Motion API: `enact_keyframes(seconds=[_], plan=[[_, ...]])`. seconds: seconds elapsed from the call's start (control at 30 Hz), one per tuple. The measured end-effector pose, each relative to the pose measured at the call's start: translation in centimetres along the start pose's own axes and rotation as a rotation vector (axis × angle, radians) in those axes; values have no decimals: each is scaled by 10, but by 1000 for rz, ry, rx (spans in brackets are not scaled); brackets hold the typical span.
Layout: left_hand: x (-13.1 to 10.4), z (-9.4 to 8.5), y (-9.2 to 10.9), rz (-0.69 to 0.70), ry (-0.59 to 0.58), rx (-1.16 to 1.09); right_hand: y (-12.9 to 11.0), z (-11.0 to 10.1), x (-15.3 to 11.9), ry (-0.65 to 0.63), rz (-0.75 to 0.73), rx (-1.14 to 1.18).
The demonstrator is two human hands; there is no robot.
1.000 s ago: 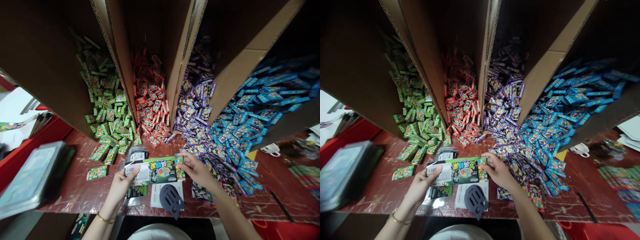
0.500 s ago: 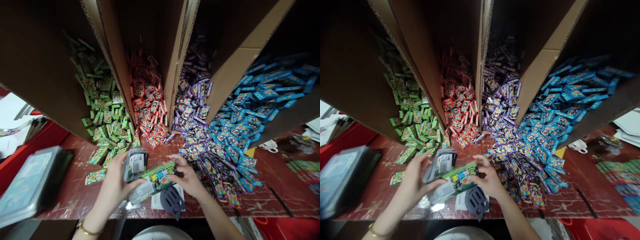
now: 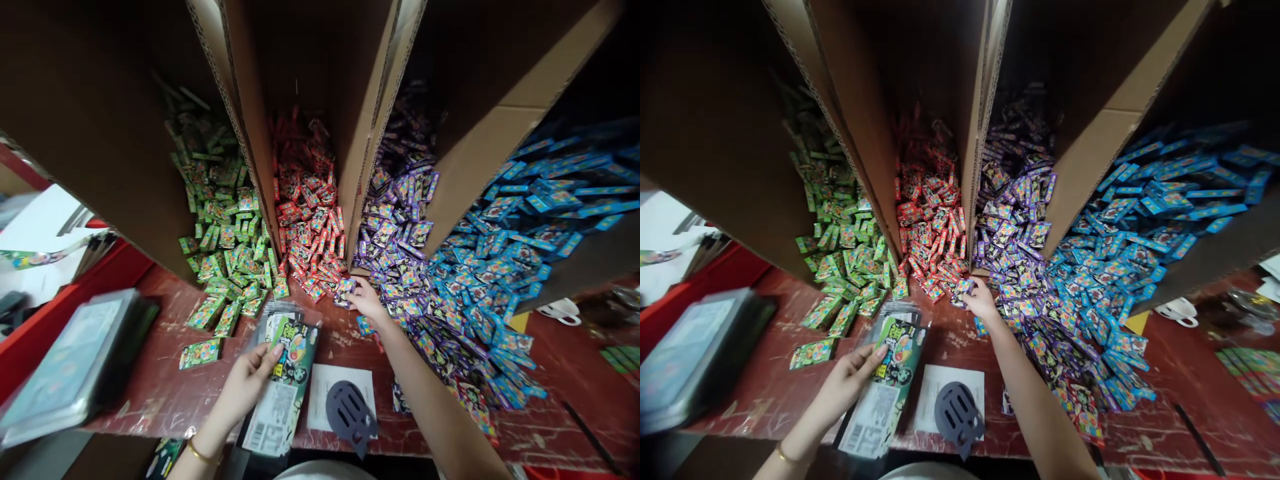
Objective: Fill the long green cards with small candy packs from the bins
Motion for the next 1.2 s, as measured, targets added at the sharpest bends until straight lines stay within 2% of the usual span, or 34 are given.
enact_keyframes(seconds=[0.1, 0.2, 0.27, 0.4, 0.53, 0.63, 0.7, 0.77, 0.83, 0.97, 1.03, 1.1, 1.17, 1.2], plan=[[-1, -2, -2, -26, 17, -92, 8, -3, -35, -41, -56, 66], [2, 2, 0, -15, 16, -110, 14, -8, -59, 30, -87, -120], [3, 2, 1, 1, 22, -102, 13, -6, -61, 67, -69, -283], [-1, -6, -3, 17, 35, -132, -11, 14, -38, 126, -75, -464], [-8, -11, -10, -16, 59, -219, -41, 54, -1, 19, -137, -596], [-11, -12, -10, -26, 87, -251, -46, 81, 15, -37, -144, -603], [-12, -13, -10, -31, 94, -262, -42, 91, 18, -32, -119, -581], [-12, -14, -11, -42, 94, -267, -36, 92, 17, -34, -99, -529], [-11, -17, -13, -39, 91, -266, -28, 84, 12, -68, -92, -438], [-6, -17, -18, -23, 51, -262, -14, 51, -16, -186, -78, -210], [0, -11, -18, -15, 33, -228, -8, 37, -35, -284, -38, 26], [7, -2, -16, 3, 22, -176, -3, 28, -53, -368, 37, 371], [13, 8, -11, 32, 8, -118, -3, 23, -67, -391, 99, 655], [15, 14, -8, 48, -6, -95, -6, 20, -71, -373, 110, 718]])
Point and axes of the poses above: each hand's wrist, its own x-axis towards the middle knuckle, its own z-axis out of the palm, y = z × x, the point moved 5 cm from there along x, towards the middle knuckle, and after that the axes turned 11 degrees about -y, right-handed, at the moved point
